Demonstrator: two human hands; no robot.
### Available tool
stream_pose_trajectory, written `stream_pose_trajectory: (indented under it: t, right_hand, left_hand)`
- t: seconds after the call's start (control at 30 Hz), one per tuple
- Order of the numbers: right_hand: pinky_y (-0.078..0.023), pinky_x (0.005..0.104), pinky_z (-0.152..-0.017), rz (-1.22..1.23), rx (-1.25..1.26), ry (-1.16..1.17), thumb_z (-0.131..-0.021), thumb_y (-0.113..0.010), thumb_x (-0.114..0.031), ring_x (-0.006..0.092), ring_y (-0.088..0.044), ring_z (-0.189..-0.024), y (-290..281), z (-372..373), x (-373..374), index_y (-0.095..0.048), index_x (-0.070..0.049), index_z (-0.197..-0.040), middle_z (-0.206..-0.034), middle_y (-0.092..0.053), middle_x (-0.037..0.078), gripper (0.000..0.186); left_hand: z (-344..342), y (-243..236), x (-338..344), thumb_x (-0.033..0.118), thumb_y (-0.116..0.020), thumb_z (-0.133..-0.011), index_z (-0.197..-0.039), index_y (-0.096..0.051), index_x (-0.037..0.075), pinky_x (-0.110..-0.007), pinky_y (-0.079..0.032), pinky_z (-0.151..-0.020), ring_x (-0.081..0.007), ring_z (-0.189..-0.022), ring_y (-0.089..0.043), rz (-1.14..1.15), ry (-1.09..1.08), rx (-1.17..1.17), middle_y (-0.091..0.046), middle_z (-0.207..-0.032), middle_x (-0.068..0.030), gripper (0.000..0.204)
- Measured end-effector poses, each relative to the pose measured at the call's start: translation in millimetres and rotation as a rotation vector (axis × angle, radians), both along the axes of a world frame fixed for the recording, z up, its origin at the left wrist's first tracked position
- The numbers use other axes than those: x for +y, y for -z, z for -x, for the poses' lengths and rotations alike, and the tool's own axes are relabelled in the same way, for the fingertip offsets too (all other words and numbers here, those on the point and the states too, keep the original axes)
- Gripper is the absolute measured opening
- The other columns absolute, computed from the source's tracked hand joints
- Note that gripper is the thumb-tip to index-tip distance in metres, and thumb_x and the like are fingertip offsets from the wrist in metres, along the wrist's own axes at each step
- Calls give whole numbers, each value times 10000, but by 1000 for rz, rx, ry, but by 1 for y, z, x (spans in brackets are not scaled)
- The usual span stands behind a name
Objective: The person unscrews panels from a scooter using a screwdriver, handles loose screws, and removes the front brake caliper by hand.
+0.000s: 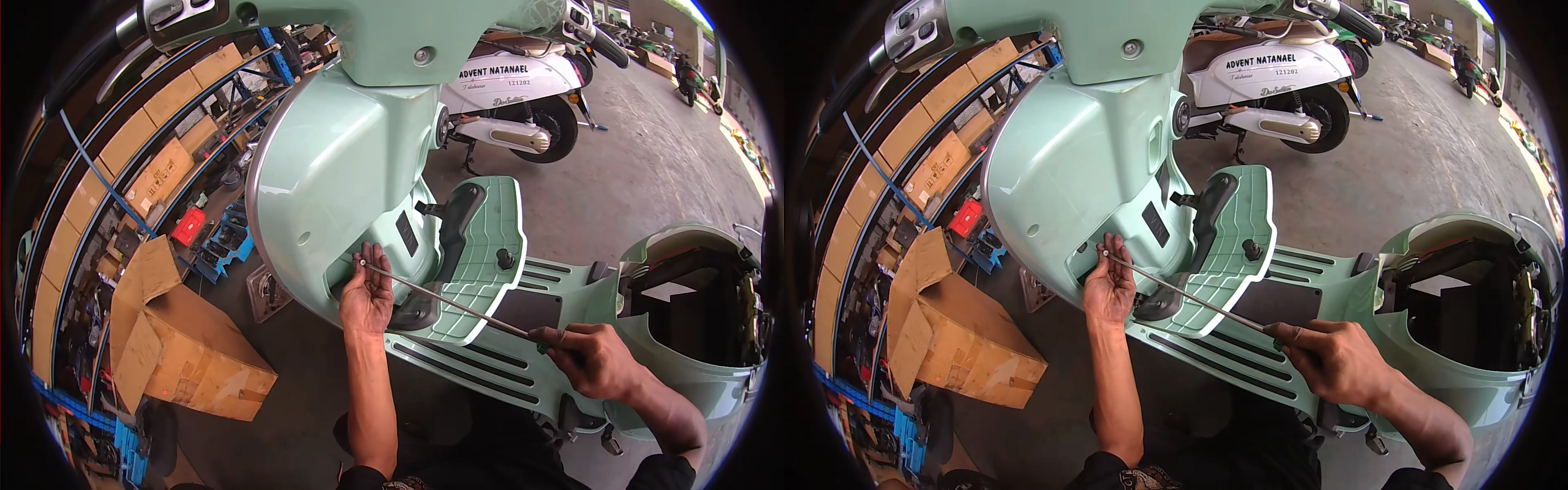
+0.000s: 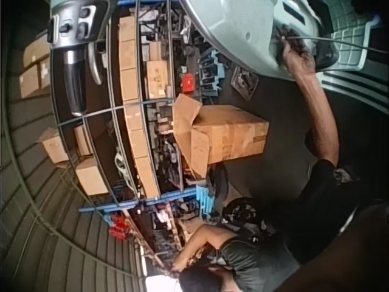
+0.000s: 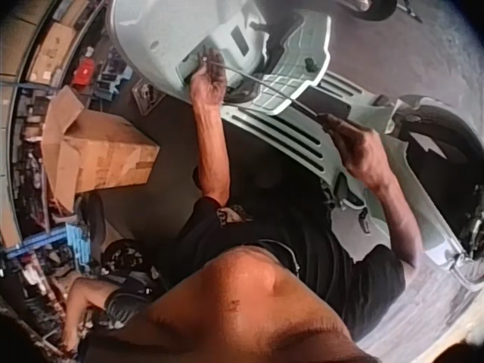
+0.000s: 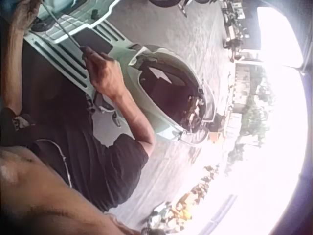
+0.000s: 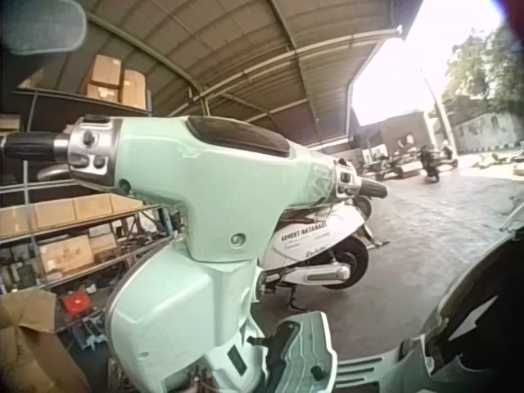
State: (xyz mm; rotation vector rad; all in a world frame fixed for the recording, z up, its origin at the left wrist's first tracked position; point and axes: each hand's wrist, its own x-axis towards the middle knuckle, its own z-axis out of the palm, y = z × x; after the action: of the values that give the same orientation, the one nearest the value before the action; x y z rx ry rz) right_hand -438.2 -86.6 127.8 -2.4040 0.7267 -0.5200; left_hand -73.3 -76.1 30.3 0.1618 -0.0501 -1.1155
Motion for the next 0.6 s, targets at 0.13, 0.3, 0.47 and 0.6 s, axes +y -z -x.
stream_pose_trajectory:
  t: [0.13,0.3,0.47,0.6]
  right_hand:
    - [-487,399,-543,-59,-40,34,-873,-591,-62,318,-614,-591,11,2,6,-647,-74,-1184,-704,-642,127,316]
    - [-507,383,-547,-326,-170,129,-859,-609,-63,291,-616,-570,33,13,29,-662,-110,-1176,-649,-594,114,325]
    - [-544,346,-594,-94,-190,298,-776,-690,-85,223,-627,-557,26,16,50,-701,-202,-1134,-918,-560,68,378]
    - [-539,366,-588,347,-11,299,-694,-749,-80,213,-644,-675,15,32,50,-702,-188,-1133,-1003,-546,88,455]
  left_hand:
    - [1,11,3,89,-437,-1011,-1161,-535,42,-410,-525,-1012,-258,-1206,-569,42,30,5,-580,-1298,-125,185]
    - [14,17,9,118,-465,-1007,-1118,-555,32,-424,-524,-1009,-297,-1199,-571,-114,-27,-322,-577,-1277,-163,166]
    - [18,-11,5,109,-473,-1005,-1112,-552,22,-395,-518,-1010,-276,-1181,-584,-285,22,-600,-594,-1237,-162,159]
    - [16,-38,-24,105,-480,-1000,-1061,-543,-6,-422,-553,-962,-320,-1123,-613,-332,156,-681,-605,-1196,-203,141]
